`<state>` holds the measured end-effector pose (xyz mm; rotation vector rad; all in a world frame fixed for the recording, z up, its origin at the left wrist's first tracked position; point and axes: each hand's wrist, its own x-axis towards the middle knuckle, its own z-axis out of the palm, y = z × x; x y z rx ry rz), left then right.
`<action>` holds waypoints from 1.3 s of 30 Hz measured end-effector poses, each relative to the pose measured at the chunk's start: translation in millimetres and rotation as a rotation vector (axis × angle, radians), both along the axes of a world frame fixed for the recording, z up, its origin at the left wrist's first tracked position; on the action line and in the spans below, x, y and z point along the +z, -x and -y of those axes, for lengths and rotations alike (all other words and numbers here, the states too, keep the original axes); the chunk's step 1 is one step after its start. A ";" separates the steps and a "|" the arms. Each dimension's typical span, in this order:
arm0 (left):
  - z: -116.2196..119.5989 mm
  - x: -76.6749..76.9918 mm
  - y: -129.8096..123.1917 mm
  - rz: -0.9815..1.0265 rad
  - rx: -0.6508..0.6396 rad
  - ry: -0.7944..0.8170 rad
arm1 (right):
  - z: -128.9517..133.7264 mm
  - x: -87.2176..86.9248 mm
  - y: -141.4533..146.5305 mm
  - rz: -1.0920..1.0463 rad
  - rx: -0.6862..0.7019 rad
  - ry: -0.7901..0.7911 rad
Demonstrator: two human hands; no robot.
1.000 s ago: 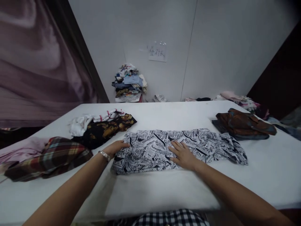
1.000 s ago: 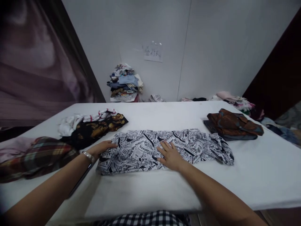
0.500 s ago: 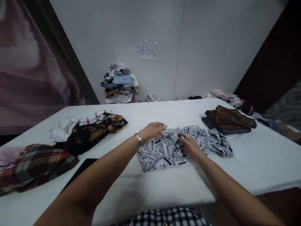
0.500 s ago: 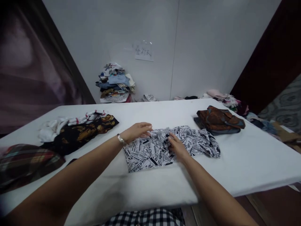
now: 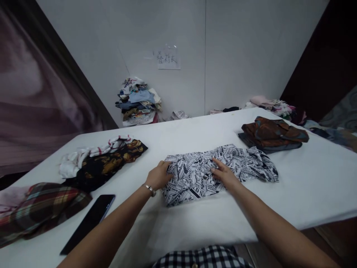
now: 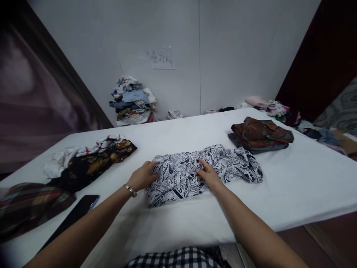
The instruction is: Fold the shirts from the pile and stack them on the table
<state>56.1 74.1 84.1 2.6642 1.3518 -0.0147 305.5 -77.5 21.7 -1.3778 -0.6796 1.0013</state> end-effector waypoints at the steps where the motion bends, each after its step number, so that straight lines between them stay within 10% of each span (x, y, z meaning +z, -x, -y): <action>1: -1.9 2.5 -2.2 -0.048 0.003 -0.024 | 0.6 -0.2 -0.5 -0.002 0.009 -0.004; 9: -35.2 56.7 -14.6 -0.102 -0.031 -0.193 | 1.7 -2.4 -3.0 0.024 0.086 -0.001; 17: -26.0 75.0 -70.7 0.143 -0.472 -0.169 | -0.3 -10.4 -6.9 0.058 0.127 -0.010; 20: -32.8 70.1 -55.6 0.422 -0.330 -0.172 | -0.2 -11.0 -7.4 0.038 0.127 -0.013; 26: -30.3 18.6 3.3 0.228 0.282 -0.019 | 1.4 -5.1 -6.6 0.106 0.125 -0.007; 32: -14.7 -25.2 -3.2 0.188 0.309 0.201 | 3.2 -3.9 4.0 0.358 0.013 -0.065; 39: -8.0 -5.7 -21.2 0.317 0.241 0.301 | -2.8 -1.4 18.9 0.357 0.032 -0.020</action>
